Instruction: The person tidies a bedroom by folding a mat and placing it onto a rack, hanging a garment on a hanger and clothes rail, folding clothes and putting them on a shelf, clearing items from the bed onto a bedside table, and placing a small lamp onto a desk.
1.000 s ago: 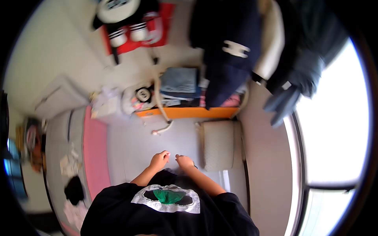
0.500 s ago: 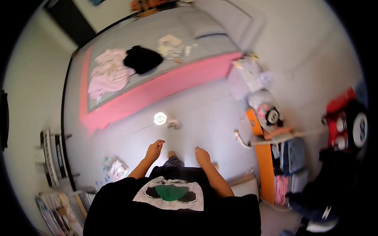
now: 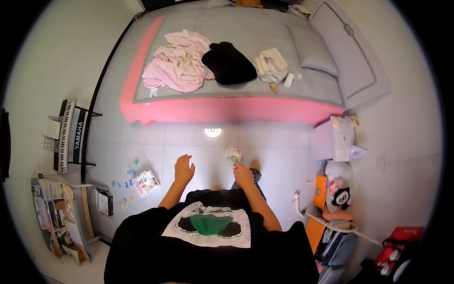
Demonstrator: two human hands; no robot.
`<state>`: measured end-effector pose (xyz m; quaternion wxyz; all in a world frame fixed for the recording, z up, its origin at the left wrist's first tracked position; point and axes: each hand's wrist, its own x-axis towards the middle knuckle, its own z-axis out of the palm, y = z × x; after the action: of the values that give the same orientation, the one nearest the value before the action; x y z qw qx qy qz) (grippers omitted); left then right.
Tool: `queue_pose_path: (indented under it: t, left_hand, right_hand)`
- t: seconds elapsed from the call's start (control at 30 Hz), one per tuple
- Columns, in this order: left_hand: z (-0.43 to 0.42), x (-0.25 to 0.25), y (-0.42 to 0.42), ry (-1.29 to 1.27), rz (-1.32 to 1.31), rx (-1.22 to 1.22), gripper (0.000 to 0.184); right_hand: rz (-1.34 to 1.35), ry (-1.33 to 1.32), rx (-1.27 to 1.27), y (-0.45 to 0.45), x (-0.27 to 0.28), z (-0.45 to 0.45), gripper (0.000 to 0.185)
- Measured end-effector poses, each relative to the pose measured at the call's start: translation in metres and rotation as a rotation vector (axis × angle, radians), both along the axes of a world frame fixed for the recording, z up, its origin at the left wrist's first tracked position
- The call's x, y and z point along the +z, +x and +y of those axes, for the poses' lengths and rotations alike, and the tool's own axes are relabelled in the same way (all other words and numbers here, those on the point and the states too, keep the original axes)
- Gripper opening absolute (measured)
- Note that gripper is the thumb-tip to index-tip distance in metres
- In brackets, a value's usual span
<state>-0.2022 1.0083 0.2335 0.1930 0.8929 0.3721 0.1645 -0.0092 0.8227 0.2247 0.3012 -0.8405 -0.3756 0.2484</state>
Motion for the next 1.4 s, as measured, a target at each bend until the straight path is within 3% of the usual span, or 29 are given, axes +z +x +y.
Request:
queue_pose_path:
  t: [0.2,0.47,0.7,0.87,0.93,1.1,1.17,1.27,1.4]
  left_hand:
    - [0.03,-0.002,0.123,-0.059,0.092,0.053,0.048]
    - [0.063,0.031,0.264,-0.129,-0.026,0.173,0.05]
    - [0.125,-0.018,0.3,-0.148,-0.021,0.181,0.051]
    - [0.232,-0.021,0.354,-0.21,0.008,0.083,0.05]
    - [0.277,-0.021,0.372,-0.226,-0.012,0.063,0.05]
    - [0.349,-0.034,0.365,-0.33,-0.09,0.079,0.048]
    - [0.366,-0.048,0.344,-0.381,-0.069,0.098,0.047]
    - [0.378,-0.078,0.303,-0.414,0.01,0.142,0.049]
    - [0.399,-0.089,0.284,-0.711,0.036,0.329,0.048]
  right_hand:
    - [-0.003,0.018,0.007,0.14,-0.019,0.023,0.023]
    - [-0.093,-0.102,0.221,0.317,0.009,0.087,0.029]
    - [-0.209,0.038,0.229,0.364,-0.021,0.184,0.029]
    - [-0.082,-0.084,0.431,0.372,-0.046,0.285,0.03]
    - [-0.162,-0.103,0.465,0.38,-0.064,0.332,0.028]
    - [-0.343,-0.324,0.503,0.405,-0.097,0.449,0.04]
    - [-0.25,-0.483,0.531,0.415,-0.129,0.483,0.046]
    - [-0.541,-0.86,0.762,0.427,-0.163,0.498,0.048]
    - [-0.631,-0.801,0.716,0.43,-0.169,0.509,0.037]
